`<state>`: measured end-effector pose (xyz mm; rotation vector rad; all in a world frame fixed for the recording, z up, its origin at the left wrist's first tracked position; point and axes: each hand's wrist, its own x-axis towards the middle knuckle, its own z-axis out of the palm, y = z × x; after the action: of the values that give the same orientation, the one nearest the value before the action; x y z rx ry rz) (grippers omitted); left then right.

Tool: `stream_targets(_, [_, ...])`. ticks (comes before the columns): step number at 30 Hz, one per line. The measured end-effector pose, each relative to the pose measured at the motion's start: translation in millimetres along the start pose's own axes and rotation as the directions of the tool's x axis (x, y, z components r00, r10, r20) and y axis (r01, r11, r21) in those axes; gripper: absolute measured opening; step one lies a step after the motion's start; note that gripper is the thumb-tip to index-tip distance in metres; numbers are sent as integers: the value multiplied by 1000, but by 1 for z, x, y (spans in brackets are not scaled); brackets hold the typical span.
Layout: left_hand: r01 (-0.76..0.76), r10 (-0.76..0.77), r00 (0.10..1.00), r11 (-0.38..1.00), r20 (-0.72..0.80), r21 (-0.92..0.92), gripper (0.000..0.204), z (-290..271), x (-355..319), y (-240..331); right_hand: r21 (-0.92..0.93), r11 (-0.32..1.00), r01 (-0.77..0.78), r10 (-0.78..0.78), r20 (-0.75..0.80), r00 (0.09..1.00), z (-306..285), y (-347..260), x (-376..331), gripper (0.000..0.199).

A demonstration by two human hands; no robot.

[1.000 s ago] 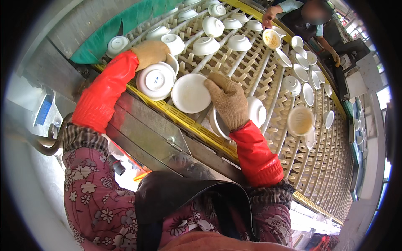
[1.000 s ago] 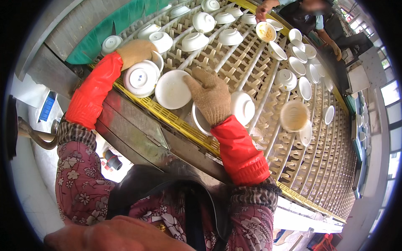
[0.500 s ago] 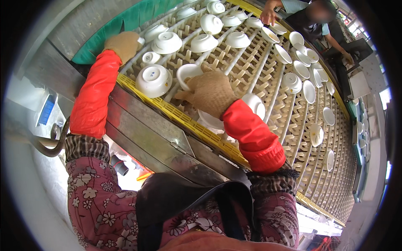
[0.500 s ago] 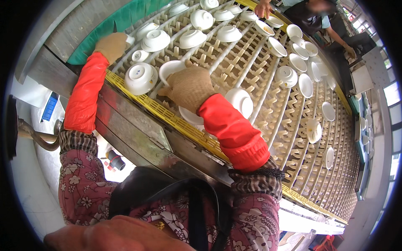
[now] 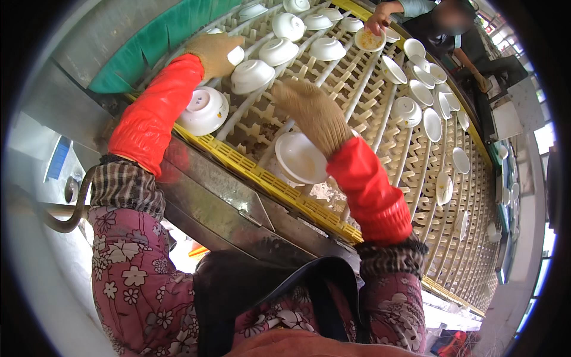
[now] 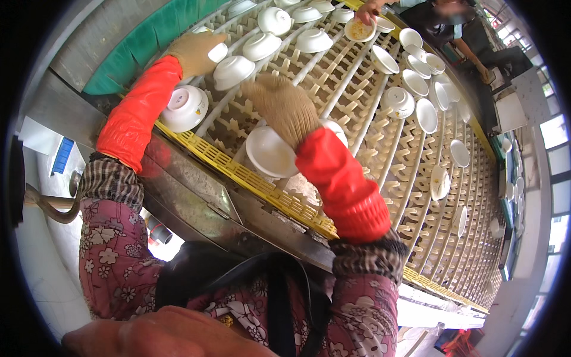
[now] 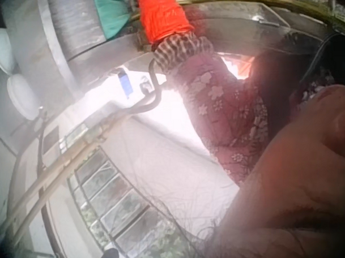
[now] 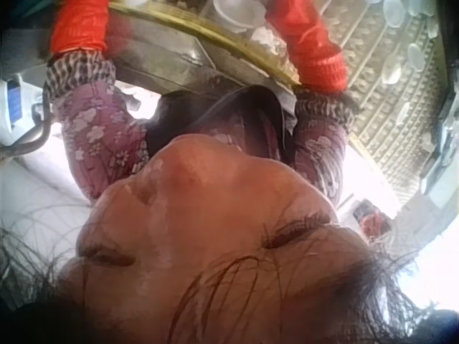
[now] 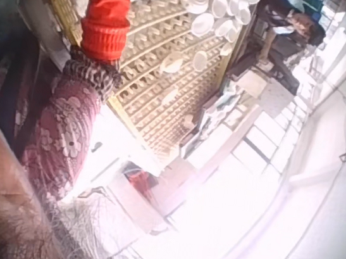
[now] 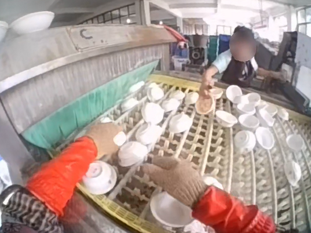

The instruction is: The person sorts white porcelain bowls on an industrial drying rack by hand, picking them up individually and repositioning them on the conveyor pins.

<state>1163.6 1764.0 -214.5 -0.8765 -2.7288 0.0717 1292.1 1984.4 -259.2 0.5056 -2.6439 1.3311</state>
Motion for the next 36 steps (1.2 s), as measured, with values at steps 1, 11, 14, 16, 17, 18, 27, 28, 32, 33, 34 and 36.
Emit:
stream_targets(1, [33,-32,999,999,26,-24,43,3,-6,-11,19,997,-75,74,43,996,-1,-29,-20,50])
stream_targets(11, [213,-214,977,976,7,40,49,-3,2,-4,-408,901,146,-33,270,962,-10,-43,-101,25])
stream_targets(14, [247,-254,966,961,43,122,46,-2,3,-9,-377,917,131,-131,26,991,-24,-55,-86,28])
stream_targets(16, [218,-242,964,958,114,187,44,4,8,-22,-312,916,252,-324,-205,923,-28,-43,-50,34])
stream_targets(17, [195,-227,964,958,141,208,43,4,12,-24,-254,918,304,-373,-299,878,-28,-35,-33,37])
stream_targets(18, [168,-208,964,960,166,226,43,3,17,-25,-129,954,272,-299,-318,900,-29,-26,-21,40])
stream_targets(27, [107,-139,981,970,136,217,54,19,10,-45,-351,855,-383,225,-414,882,-62,23,-70,43])
stream_targets(28, [119,-142,985,972,103,204,54,28,11,-55,-388,816,-427,223,-470,854,-72,28,-80,46])
stream_targets(32, [333,-338,941,933,20,134,37,9,12,-66,-541,557,-631,142,-686,714,-133,59,-145,56])
stream_targets(33, [343,-339,939,931,-50,121,35,7,16,-71,-548,461,-698,141,-731,668,-150,66,-165,58])
stream_targets(34, [355,-342,932,928,-119,110,33,6,17,-77,-520,365,-772,189,-771,608,-164,74,-183,61])
stream_targets(36, [301,-271,927,950,-259,82,35,-5,17,-69,-405,224,-886,361,-810,462,-189,85,-218,66])
